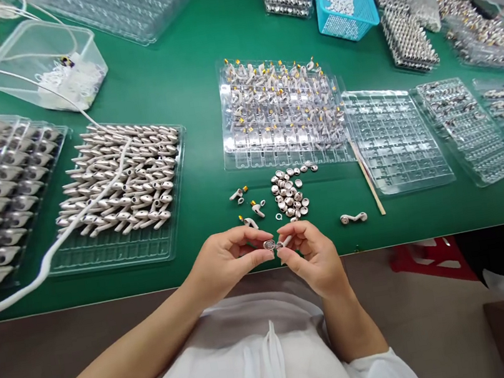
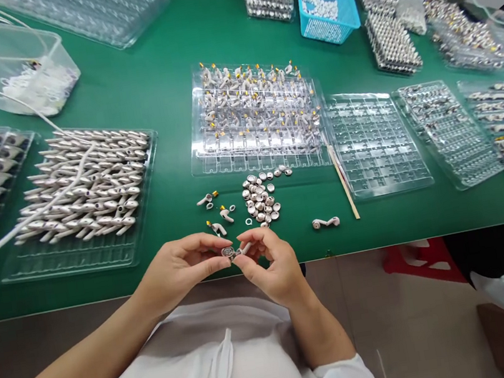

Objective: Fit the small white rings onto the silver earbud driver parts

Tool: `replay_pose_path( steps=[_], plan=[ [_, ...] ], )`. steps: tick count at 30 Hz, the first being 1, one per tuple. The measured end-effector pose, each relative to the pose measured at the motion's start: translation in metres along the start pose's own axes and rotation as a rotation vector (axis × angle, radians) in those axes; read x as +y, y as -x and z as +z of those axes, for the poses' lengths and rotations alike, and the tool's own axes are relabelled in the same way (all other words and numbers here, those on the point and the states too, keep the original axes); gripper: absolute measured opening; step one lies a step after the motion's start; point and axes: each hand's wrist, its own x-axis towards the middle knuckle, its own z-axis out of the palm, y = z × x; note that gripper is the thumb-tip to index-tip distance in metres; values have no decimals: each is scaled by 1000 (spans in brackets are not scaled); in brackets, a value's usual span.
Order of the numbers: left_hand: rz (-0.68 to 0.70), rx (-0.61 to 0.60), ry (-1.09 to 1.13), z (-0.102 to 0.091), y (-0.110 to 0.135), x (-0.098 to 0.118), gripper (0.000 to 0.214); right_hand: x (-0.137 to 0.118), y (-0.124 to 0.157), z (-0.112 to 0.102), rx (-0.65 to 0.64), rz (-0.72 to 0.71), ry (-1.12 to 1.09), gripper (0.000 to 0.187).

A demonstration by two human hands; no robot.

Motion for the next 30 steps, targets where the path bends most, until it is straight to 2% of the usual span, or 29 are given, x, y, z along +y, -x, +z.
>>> replay_pose_path(
  steps=[5,14,21,30],
  plan=[
    [-105,-81,155,1,-4,6,21,-1,0,-2,5,-20,34,26],
    [-168,-71,94,6,-6,5,20,4,-3,-3,-4,25,19,26],
    [-163,-55,-9,8,-6,0,18,7,-8,-4,-27,91,-124,24],
    [-81,-53,-97,10,2,3,14,1,-2,-4,-68,95,-66,26]
  ],
)
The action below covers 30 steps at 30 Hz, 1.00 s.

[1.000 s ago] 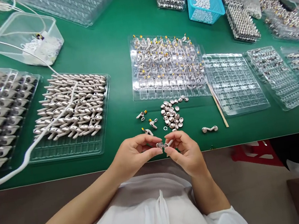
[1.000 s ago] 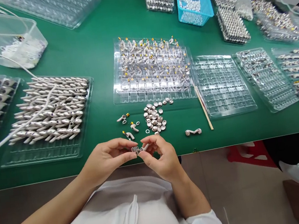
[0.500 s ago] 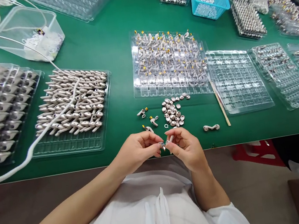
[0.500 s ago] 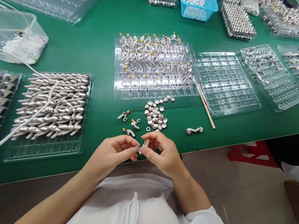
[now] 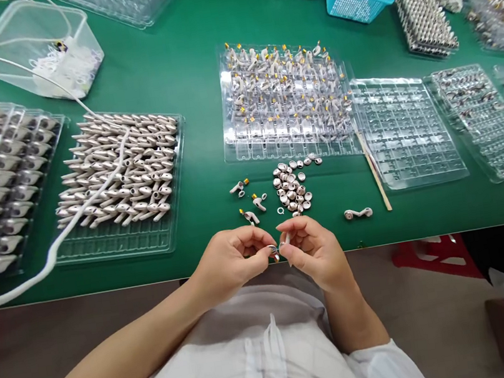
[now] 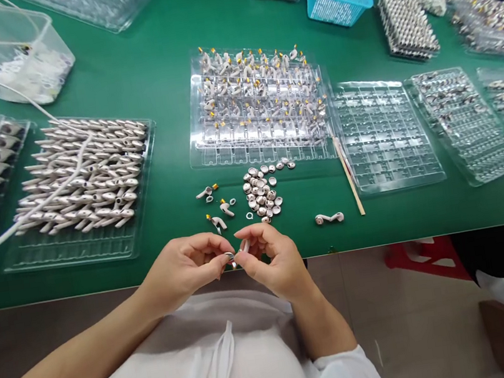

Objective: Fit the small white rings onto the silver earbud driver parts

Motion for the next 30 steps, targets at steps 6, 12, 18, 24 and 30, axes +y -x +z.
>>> replay_pose_path(
  steps=[6,12,18,24,30],
  plan=[
    [44,43,2,-1,-4,-1,13,-3,0,4,32,-79,212,14],
    [6,62,49,-2,-7,-5,17,-3,2,1,14,-96,272,22],
    [13,83,50,-1,-6,-5,15,-4,5,-2,-15,-108,296,25],
    [34,65,-17,1,-5,-5,22,-6,3,3,66,-173,431,16],
    [62,12,16,2,-1,-6,24,-5,2,7,179,-215,561,10]
  ],
)
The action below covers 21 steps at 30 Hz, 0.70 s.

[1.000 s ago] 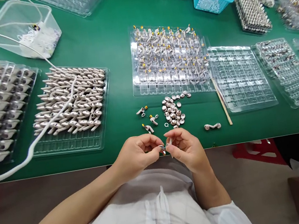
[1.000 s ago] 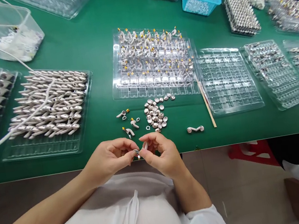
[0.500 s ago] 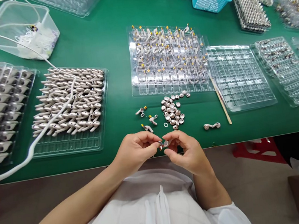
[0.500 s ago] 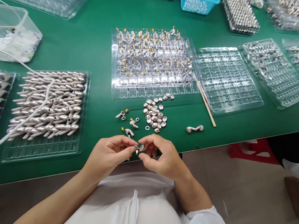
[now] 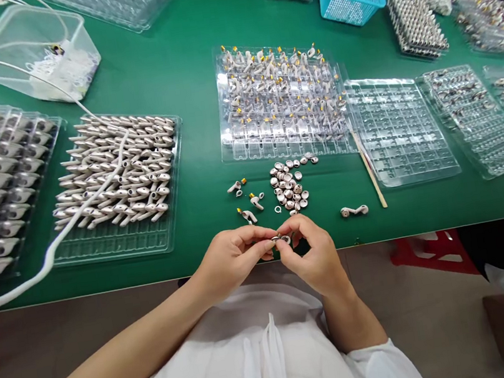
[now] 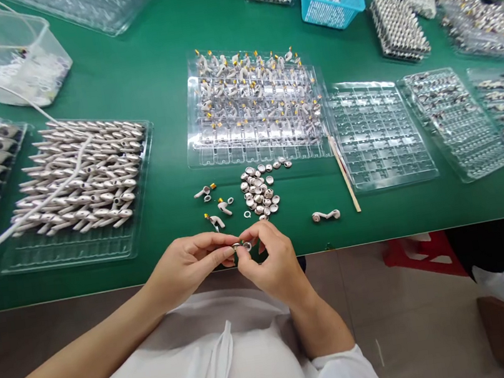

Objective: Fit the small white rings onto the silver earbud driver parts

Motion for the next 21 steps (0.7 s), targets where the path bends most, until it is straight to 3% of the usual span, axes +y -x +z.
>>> replay_pose_path(
  steps=[8,13,21],
  plan=[
    [33,-7,92,5,3,0,18,3,1,5,-21,86,-102,11],
    [60,30,17,6,5,-1,16,7,0,10,-28,63,-246,13],
    [26,26,27,8,8,3,17,9,0,12,-31,50,-290,16]
  ],
)
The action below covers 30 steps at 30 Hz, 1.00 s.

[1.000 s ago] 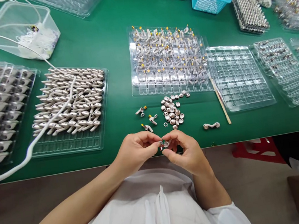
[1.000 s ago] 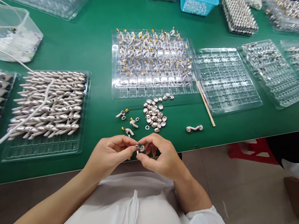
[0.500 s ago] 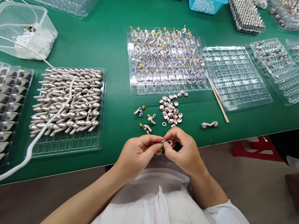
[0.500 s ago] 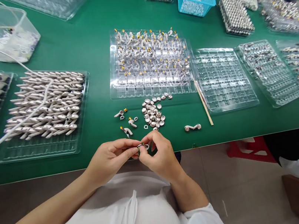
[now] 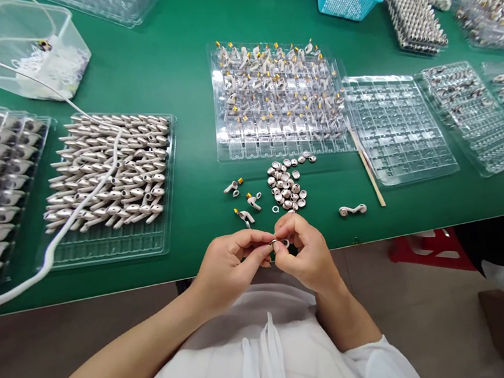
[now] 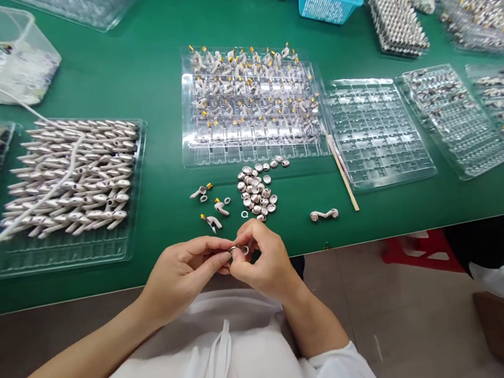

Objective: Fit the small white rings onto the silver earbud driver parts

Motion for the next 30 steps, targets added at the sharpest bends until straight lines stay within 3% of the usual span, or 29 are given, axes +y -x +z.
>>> replay_pose_path(
  steps=[6,11,15,20,26,30],
  plan=[
    [-54,-49,-3,-8,-5,8,20,0,0,-11,-47,-89,62,18],
    [-125,-99,144,-18,-13,14,23,2,2,-31,-121,-305,147,56],
    [-196,-158,229,-21,-17,9,26,6,4,-35,-79,-453,336,51],
    [-231,-220,282,-21,-17,4,25,6,4,-30,-52,-549,377,51],
    [-237,-222,259,-20,-16,7,28,5,7,-24,-51,-460,265,50],
    [-207,-239,195,-19,-16,7,31,9,14,-18,28,-205,46,36]
  ],
)
